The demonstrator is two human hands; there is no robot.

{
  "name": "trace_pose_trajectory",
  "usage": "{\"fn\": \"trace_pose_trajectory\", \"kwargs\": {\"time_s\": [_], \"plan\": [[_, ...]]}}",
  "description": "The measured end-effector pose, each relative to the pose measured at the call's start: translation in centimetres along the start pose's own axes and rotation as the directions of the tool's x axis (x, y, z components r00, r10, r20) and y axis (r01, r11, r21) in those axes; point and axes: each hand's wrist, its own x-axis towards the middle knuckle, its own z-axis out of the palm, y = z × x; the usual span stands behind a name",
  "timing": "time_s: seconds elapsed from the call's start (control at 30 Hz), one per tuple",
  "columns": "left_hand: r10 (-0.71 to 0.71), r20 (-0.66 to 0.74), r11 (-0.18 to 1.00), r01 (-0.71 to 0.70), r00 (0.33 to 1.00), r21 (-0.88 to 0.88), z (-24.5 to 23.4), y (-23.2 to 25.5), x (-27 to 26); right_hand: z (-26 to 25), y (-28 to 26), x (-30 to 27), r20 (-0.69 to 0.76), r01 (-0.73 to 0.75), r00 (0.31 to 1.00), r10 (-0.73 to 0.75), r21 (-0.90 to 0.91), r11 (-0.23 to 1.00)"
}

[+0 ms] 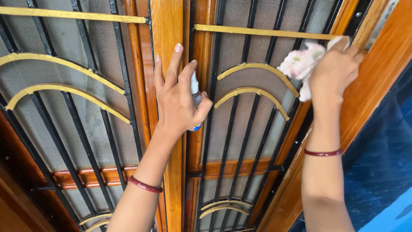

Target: The person cleans a wooden window frame with a mesh screen using a spray bottle and a cloth. They repeatedly spray the frame and wipe it down with the cloth, focusing on the vertical and horizontal wooden sections.

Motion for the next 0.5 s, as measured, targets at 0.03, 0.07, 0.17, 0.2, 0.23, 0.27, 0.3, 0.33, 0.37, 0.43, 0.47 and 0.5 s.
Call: {"fn": "trace_pose_trajectory", "kwargs": {"time_s": [0.03, 0.07, 0.17, 0.2, 0.23, 0.27, 0.3, 0.33, 0.37, 0.43, 0.47, 0.5], "plan": [[0.000, 0.002, 1.000, 0.000, 1.000, 0.000, 0.0, 0.1, 0.0, -1.4, -0.1, -0.2, 0.123, -0.048, 0.992, 0.038, 0.079, 0.996], [-0.003, -0.001, 1.000, 0.003, 1.000, -0.007, 0.1, 0.1, -0.1, -3.6, 0.0, -0.7, 0.247, -0.107, 0.967, 0.068, 0.146, 0.983], [-0.007, -0.010, 1.000, 0.007, 1.000, -0.019, 0.1, 0.0, 0.0, -8.7, -2.7, -2.5, 0.213, -0.165, 0.974, 0.076, 0.439, 0.884], [-0.006, -0.009, 1.000, 0.006, 1.000, -0.017, 0.0, 0.1, -0.1, -9.7, -3.9, -2.7, 0.132, -0.140, 0.988, 0.080, 0.549, 0.824], [-0.006, -0.009, 1.000, 0.006, 1.000, -0.016, 0.1, 0.1, -0.1, -10.1, -5.5, -2.7, -0.006, -0.029, 0.999, 0.041, 0.591, 0.806], [-0.004, -0.011, 1.000, 0.003, 1.000, -0.018, 0.1, 0.1, -0.1, -10.2, -7.2, -2.9, -0.142, 0.087, 0.990, 0.003, 0.620, 0.780], [-0.001, -0.012, 1.000, 0.001, 1.000, -0.021, 0.1, 0.1, -0.1, -10.1, -9.0, -3.0, -0.277, 0.207, 0.960, -0.031, 0.632, 0.747], [0.000, -0.013, 1.000, 0.000, 1.000, -0.024, 0.2, 0.1, -0.1, -9.8, -11.0, -3.2, -0.282, 0.213, 0.959, -0.018, 0.679, 0.702], [-0.001, -0.012, 1.000, 0.000, 1.000, -0.025, 0.2, 0.0, -0.1, -9.2, -13.1, -3.3, -0.287, 0.220, 0.958, -0.005, 0.723, 0.655], [-0.003, -0.008, 1.000, 0.002, 1.000, -0.029, 0.2, 0.0, -0.2, -8.0, -17.0, -3.4, -0.332, 0.281, 0.942, -0.047, 0.704, 0.653], [-0.001, -0.007, 0.999, 0.000, 1.000, -0.032, 0.2, -0.1, -0.2, -7.3, -19.1, -3.4, -0.330, 0.287, 0.942, -0.061, 0.697, 0.657], [0.001, -0.007, 0.999, -0.002, 1.000, -0.036, 0.1, -0.1, -0.2, -6.8, -20.8, -3.5, -0.328, 0.293, 0.942, -0.074, 0.690, 0.662]]}}
